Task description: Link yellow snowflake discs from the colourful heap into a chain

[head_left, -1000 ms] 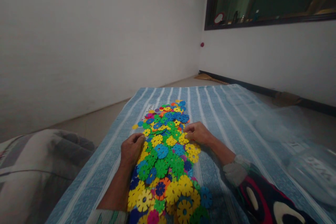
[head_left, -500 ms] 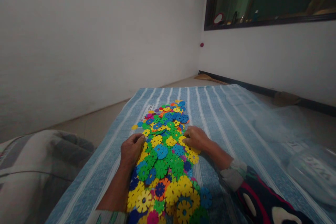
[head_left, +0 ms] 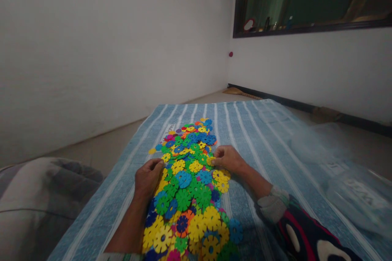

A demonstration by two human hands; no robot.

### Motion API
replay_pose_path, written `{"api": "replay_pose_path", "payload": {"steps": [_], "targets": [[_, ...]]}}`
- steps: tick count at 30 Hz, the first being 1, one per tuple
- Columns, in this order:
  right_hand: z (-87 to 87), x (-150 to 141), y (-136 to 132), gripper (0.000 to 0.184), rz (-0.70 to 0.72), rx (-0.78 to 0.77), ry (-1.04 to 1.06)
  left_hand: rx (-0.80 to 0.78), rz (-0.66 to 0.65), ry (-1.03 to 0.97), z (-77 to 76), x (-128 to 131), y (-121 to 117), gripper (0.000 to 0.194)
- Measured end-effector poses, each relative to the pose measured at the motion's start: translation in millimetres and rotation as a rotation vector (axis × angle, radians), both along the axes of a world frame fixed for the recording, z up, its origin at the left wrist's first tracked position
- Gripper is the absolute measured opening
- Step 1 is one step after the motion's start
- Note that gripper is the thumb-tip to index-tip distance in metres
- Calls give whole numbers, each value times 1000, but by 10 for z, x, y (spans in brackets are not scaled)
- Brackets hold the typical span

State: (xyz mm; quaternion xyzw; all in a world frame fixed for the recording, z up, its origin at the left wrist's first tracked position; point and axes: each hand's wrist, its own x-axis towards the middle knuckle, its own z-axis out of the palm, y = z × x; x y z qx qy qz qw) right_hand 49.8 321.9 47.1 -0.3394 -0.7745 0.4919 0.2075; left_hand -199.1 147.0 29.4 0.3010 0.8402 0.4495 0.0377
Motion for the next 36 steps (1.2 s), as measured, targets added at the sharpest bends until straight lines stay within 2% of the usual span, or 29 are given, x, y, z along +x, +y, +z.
{"api": "replay_pose_path", "payload": {"steps": [5, 9, 13, 15, 19, 21, 25, 30, 32, 36], "targets": [[48, 190, 180, 15, -8, -101, 68, -20, 5, 29, 26, 0, 12, 35], [72, 353, 210, 13, 5, -134, 27, -28, 17, 19, 64, 30, 16, 36], [98, 434, 122, 12, 132, -139, -84, -37, 29, 0, 111, 72, 19, 38], [110, 437, 65, 12, 189, -59, -151, -38, 29, 1, 124, 82, 19, 37], [154, 414, -22, 8, 253, 259, -315, -41, 26, 8, 113, 73, 17, 37], [188, 416, -51, 5, 260, 361, -398, -33, 23, 7, 99, 63, 17, 36], [259, 474, -101, 6, 309, 489, -516, -31, 14, 12, 68, 42, 16, 34], [295, 526, -165, 29, 506, 638, -564, -23, 17, 10, 29, 21, 22, 34], [295, 501, -197, 29, 547, 696, -587, -26, 16, 10, 25, 19, 23, 34], [297, 419, -269, 23, 540, 765, -665, -19, 8, 25, 34, 18, 21, 34]]}}
